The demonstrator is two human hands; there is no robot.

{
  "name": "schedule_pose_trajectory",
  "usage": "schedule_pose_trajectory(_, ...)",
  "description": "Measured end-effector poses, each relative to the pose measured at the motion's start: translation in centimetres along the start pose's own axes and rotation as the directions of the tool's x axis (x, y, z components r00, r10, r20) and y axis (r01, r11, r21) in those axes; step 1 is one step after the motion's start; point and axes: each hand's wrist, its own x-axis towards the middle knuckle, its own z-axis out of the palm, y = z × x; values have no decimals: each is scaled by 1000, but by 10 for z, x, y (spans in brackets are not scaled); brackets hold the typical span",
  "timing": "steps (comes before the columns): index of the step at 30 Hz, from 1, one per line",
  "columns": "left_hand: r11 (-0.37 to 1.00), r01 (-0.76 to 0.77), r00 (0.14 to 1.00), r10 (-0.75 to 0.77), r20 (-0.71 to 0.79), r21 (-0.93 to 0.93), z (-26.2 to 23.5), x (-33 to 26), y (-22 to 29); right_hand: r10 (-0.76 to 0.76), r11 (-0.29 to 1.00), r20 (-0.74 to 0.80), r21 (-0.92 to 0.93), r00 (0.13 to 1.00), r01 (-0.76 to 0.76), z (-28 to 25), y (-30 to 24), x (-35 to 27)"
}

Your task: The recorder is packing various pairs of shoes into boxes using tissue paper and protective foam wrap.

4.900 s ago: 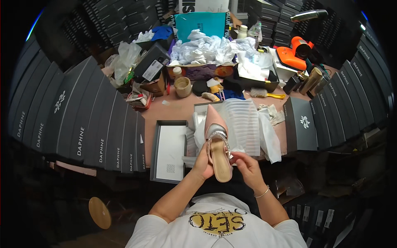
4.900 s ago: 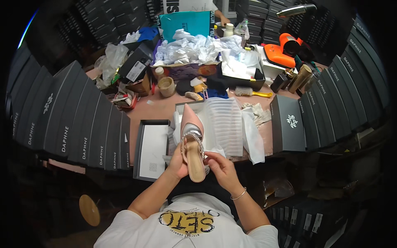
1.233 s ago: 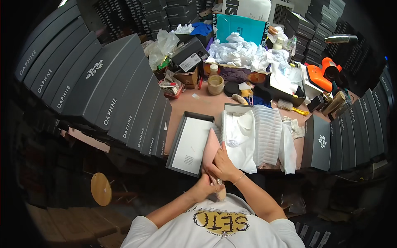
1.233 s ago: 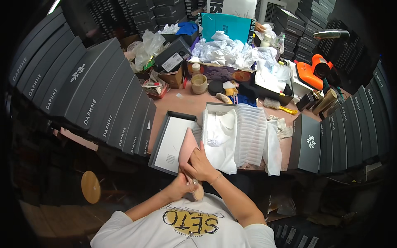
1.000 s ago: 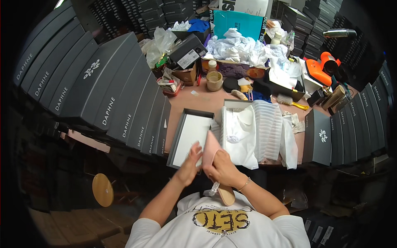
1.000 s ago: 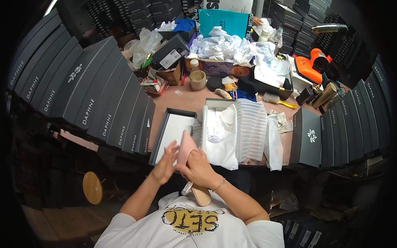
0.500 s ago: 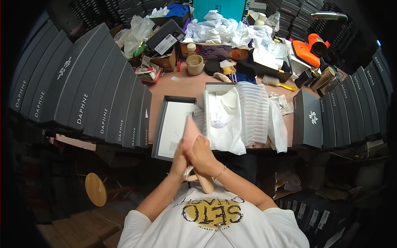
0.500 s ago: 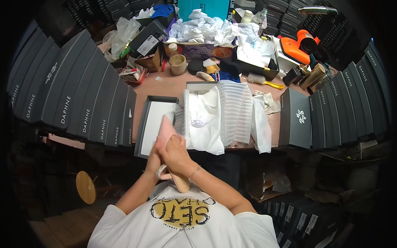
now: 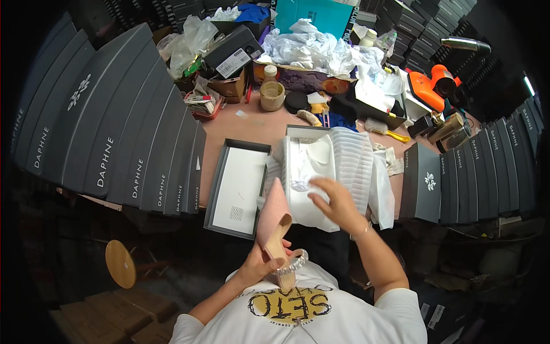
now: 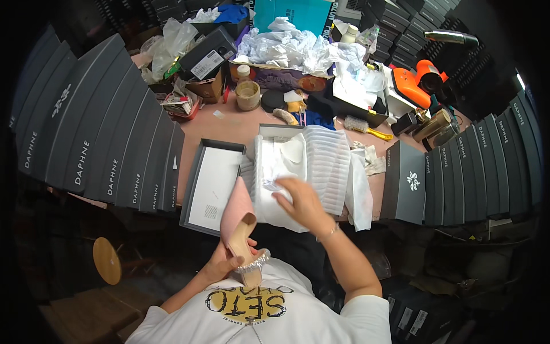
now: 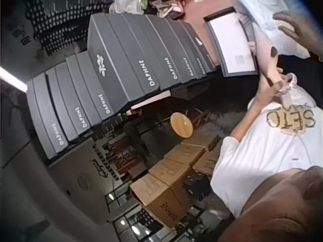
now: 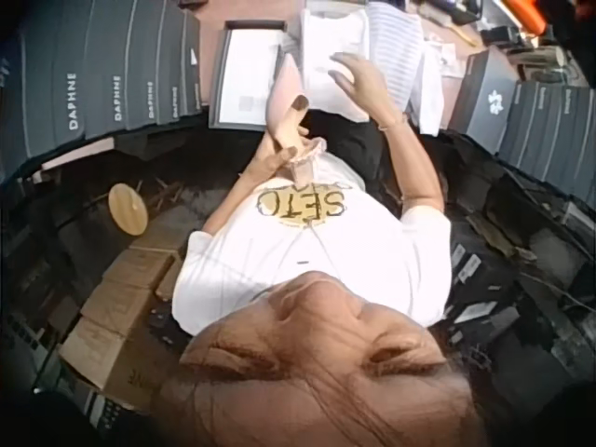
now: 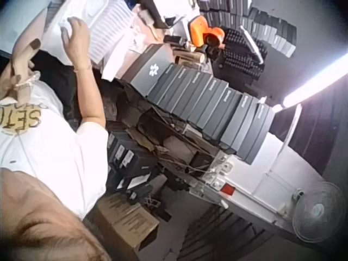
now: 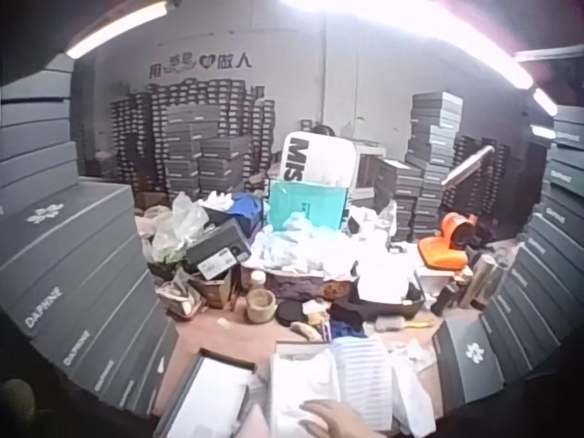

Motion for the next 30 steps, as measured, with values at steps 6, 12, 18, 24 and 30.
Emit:
schedule_pose_trajectory(6, 859, 86, 980, -165, 114, 505, 10, -1, 13, 44, 552, 126, -830, 991, 81, 22, 128, 74)
schedule_pose_trajectory(12, 993, 84, 993, -76, -93, 86, -12, -12, -10, -207, 961, 43, -175, 977, 212, -10, -23, 15)
schedule_pose_trajectory(18, 986, 122, 993, -122, -9, 111, 17, -5, -8, -448, 868, 111, -185, 887, 462, 67, -30, -17)
schedule_pose_trajectory(24, 985, 171, 979, -170, -116, 5, 1, -14, -1, -80, 996, 224, 50, 971, 71, 50, -50, -1)
schedule_pose_trajectory(30, 975, 155, 981, -170, -90, -158, 1, -8, 1, 6, 839, 153, -539, 988, 78, 51, 59, 21)
